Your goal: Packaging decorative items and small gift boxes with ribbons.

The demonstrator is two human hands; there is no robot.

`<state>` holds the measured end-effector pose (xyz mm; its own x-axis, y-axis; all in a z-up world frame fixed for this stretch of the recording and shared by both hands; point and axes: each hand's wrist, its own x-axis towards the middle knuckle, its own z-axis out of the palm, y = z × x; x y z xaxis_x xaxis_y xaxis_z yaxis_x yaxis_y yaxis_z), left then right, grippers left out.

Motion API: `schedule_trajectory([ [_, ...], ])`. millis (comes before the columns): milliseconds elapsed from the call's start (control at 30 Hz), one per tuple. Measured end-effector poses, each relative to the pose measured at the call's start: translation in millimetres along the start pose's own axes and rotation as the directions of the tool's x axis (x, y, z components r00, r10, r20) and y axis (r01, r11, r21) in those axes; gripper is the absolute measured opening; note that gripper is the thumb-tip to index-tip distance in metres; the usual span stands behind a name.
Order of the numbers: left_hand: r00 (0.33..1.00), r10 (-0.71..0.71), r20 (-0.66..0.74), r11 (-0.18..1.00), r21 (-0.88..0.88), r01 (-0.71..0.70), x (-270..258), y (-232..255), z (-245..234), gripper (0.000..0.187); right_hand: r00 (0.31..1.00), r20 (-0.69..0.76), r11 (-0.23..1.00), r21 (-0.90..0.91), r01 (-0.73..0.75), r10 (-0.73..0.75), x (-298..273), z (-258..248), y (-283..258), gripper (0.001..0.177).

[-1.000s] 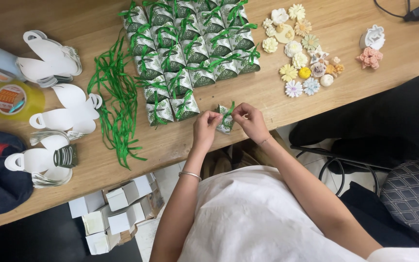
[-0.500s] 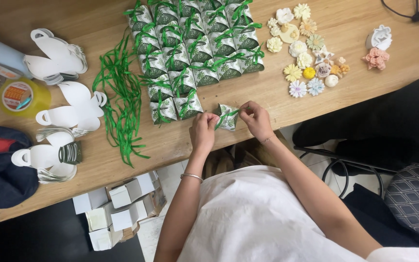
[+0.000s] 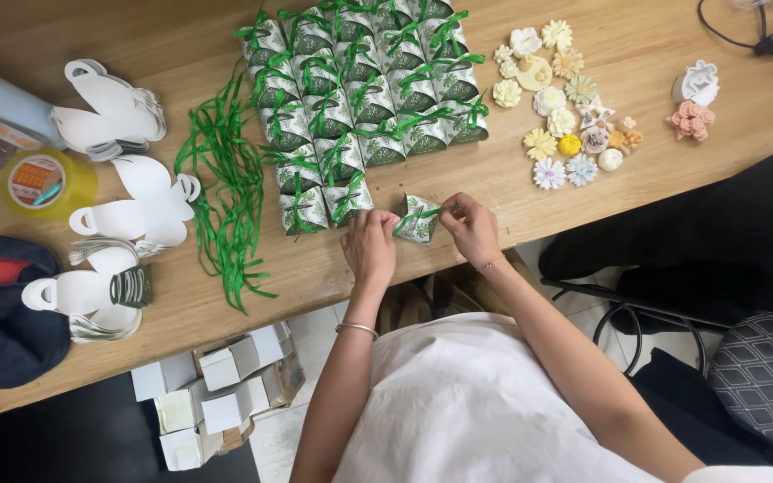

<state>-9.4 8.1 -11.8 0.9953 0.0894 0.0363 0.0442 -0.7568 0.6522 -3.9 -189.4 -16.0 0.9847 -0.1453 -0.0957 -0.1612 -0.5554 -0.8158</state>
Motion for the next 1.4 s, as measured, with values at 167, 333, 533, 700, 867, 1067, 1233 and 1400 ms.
schedule_trajectory([
  [167,0.999,0.033,0.022,0.996,-0.078,-0.032,-0.3,-14.9,-1.3,0.013,0.997,0.075,0.995,0.100,0.021,-0.029,5.9,-2.2,25.6,0.013],
  [333,0.990,0.144,0.001,0.907,-0.399,-0.132,-15.7,-32.2,-4.8,0.017,0.981,0.127,0.987,0.087,0.133,-0.144,-9.0,-33.5,-27.8,0.029],
  [533,0.995,0.000,0.102,0.873,-0.485,0.050,-49.9,-70.8,6.3,0.022,0.845,0.203,0.757,-0.376,0.535,-0.496,1.8,-19.4,-54.0,0.050],
  [700,0.985,-0.016,0.173,0.853,-0.512,0.103,-65.7,-84.4,-1.1,0.011,0.816,0.259,0.642,-0.513,0.570,-0.517,18.5,0.1,-45.7,0.020],
  [867,0.977,-0.112,0.181,0.833,-0.519,0.192,-73.5,-92.6,-0.7,0.011,0.846,0.202,0.705,-0.477,0.524,-0.493,40.2,15.2,-57.6,0.016],
  [1067,0.976,-0.094,0.198,0.855,-0.486,0.181,-72.7,-87.8,-6.9,0.011,0.870,0.175,0.732,-0.479,0.484,-0.461,66.1,54.7,-64.7,0.011],
  [1233,0.972,-0.132,0.192,0.832,-0.512,0.214,-66.1,-96.6,9.1,0.013,0.881,0.133,0.768,-0.442,0.463,-0.455,70.6,74.2,-45.6,0.018],
  [1400,0.974,-0.075,0.214,0.739,-0.644,0.199,-36.2,-108.4,37.8,0.047,0.898,0.081,0.791,-0.445,0.420,-0.431,62.7,77.0,-43.4,0.020],
])
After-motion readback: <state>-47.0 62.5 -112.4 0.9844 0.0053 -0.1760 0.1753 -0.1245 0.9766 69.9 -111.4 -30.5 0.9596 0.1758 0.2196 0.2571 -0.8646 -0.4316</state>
